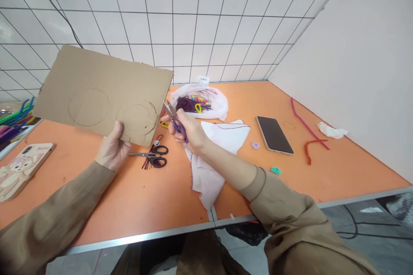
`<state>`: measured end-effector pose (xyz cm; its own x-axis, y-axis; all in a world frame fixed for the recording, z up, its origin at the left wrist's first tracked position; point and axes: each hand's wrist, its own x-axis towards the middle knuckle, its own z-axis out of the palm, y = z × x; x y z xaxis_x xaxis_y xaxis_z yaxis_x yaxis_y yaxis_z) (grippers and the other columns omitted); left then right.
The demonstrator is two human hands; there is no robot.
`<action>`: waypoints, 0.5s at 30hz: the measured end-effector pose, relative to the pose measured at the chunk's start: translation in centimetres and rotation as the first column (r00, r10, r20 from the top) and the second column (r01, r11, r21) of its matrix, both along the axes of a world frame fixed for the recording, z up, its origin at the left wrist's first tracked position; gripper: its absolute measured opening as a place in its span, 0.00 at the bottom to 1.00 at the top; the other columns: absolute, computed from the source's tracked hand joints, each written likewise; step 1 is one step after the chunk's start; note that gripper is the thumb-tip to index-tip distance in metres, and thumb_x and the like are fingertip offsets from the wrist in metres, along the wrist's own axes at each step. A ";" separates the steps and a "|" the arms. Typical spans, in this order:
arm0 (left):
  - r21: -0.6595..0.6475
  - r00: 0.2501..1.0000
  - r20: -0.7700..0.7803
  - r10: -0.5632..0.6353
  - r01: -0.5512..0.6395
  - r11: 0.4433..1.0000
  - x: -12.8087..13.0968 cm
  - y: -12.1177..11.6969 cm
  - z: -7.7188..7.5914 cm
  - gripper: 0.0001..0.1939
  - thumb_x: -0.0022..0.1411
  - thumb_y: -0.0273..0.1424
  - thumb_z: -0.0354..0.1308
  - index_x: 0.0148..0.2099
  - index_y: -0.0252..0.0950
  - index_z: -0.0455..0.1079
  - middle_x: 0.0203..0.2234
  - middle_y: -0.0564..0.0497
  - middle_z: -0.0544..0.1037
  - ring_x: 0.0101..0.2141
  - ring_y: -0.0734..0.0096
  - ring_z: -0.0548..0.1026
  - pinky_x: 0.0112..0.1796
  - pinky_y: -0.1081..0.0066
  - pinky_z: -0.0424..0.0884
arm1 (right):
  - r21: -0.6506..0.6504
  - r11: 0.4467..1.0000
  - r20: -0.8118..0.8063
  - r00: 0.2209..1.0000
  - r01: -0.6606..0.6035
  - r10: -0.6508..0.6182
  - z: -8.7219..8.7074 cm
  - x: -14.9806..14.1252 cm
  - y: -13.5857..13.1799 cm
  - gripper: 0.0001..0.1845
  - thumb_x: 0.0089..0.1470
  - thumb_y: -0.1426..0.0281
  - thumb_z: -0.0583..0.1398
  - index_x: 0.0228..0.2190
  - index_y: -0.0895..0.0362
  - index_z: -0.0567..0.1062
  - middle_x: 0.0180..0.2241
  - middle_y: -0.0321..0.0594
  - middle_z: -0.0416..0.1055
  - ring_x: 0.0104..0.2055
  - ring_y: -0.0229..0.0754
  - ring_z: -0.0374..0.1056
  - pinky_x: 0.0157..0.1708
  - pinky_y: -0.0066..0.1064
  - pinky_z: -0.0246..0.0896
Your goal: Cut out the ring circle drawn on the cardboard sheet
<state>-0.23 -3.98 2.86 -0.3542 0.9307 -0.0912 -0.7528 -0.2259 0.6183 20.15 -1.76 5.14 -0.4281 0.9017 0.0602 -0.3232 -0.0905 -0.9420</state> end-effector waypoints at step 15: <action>-0.106 0.978 -0.011 -0.207 0.205 0.973 -0.3 -1.0 -0.3 0.21 0.65 0.23 0.53 0.60 0.31 0.66 0.51 0.39 0.78 0.58 0.54 0.69 0.56 0.59 0.69 | 0.123 0.975 0.092 0.976 0.184 -0.196 -2.5 -3.2 2.5 0.20 0.44 0.60 0.67 0.23 0.53 0.61 0.18 0.28 0.53 0.20 0.32 0.48 0.19 0.26 0.39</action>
<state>-0.58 -4.96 2.57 -0.1587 0.9697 -0.1860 -0.7626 -0.0007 0.6469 16.91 0.79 2.63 -0.2589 0.9570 0.1309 -0.2251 0.0720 -0.9717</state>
